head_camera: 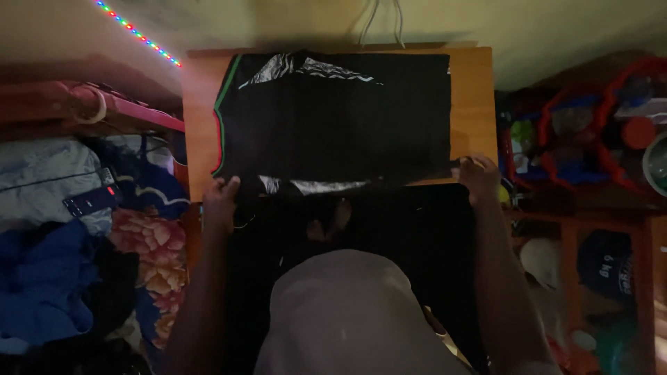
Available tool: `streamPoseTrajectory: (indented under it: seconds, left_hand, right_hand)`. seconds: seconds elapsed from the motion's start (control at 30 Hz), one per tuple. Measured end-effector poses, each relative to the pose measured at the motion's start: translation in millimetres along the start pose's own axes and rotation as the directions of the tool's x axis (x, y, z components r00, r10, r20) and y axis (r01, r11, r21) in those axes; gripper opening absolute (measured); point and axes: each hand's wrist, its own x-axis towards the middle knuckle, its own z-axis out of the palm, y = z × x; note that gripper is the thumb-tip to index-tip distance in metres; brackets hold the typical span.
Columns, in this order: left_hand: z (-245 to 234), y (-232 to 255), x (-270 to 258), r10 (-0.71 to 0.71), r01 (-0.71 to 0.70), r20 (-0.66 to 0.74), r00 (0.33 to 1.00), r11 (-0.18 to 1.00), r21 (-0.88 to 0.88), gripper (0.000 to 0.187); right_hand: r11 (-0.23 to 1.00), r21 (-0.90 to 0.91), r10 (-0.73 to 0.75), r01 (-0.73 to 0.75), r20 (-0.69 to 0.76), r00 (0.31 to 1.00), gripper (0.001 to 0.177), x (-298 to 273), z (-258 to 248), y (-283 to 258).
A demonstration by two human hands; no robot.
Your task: The person folds a black t-shirt on a wooden table. They smooth the fabric, fold the sides inward, then fold the shirt in half and press it flat.
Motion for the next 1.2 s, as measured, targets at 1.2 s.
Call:
streamPoseTrajectory:
  seconds: [1.2]
  left_hand:
    - [53,-25,174,-0.111,0.058,-0.02,0.994,0.66,-0.749,0.063]
  right_hand:
    - [0.476,-0.877,-0.17,-0.067,-0.167,0.971,0.056,111,69,23]
